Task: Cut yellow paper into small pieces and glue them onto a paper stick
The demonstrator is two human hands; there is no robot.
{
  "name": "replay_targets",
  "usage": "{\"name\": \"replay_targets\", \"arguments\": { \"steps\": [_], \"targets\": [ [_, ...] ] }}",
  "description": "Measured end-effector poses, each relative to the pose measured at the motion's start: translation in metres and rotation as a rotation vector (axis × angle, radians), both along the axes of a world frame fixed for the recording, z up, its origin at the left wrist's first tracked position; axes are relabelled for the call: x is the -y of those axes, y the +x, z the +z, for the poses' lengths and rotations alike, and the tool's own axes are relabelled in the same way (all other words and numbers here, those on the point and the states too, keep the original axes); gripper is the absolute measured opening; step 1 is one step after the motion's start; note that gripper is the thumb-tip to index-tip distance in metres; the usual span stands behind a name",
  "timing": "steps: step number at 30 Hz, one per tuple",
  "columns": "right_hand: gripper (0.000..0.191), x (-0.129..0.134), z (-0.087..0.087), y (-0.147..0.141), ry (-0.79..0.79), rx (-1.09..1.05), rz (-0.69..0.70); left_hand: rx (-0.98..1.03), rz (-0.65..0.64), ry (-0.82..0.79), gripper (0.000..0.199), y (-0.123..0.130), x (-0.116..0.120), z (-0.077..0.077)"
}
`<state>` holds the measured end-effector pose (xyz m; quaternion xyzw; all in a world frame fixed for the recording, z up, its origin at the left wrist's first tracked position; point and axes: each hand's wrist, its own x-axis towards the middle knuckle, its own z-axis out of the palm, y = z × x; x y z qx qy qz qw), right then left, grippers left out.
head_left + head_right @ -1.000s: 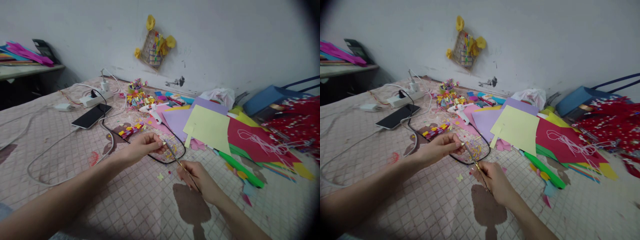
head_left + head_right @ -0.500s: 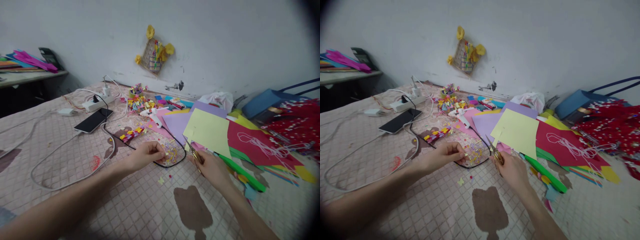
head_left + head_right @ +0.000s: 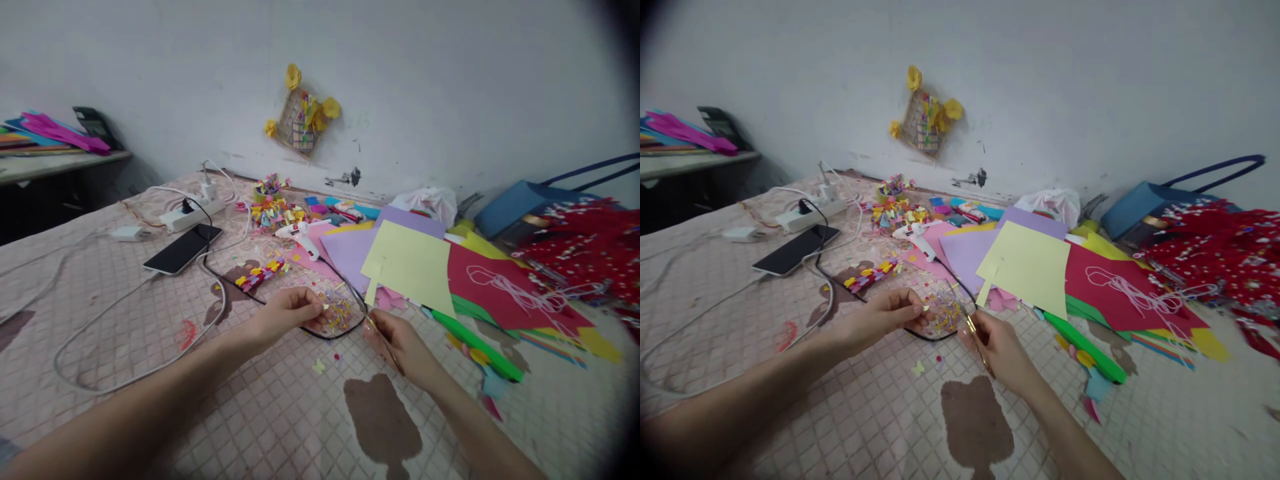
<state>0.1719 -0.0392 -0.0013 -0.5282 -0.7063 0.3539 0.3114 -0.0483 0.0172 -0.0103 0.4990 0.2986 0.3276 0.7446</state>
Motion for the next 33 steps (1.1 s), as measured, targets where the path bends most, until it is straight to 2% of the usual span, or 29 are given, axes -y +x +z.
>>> {"name": "replay_targets", "arguments": {
  "steps": [7, 12, 19, 26, 33],
  "targets": [
    [0.028, -0.004, -0.006, 0.006, 0.019, 0.091, -0.089, 0.017, -0.005, 0.007, 0.02, 0.0, 0.002, 0.002],
    [0.034, 0.003, 0.002, -0.005, -0.094, -0.02, 0.059, 0.011, 0.008, 0.035, 0.021, 0.0, 0.002, 0.002],
    [0.039, 0.011, 0.002, -0.014, -0.231, -0.069, 0.139, 0.057, 0.061, 0.049, 0.021, 0.0, 0.003, 0.005],
    [0.039, 0.013, -0.003, -0.013, -0.285, -0.113, 0.135, 0.087, 0.064, 0.042, 0.02, 0.0, 0.004, 0.007],
    [0.041, 0.013, 0.001, -0.014, -0.241, -0.073, 0.138, 0.074, 0.07, 0.028, 0.019, 0.001, 0.004, 0.007]
  ]
}}
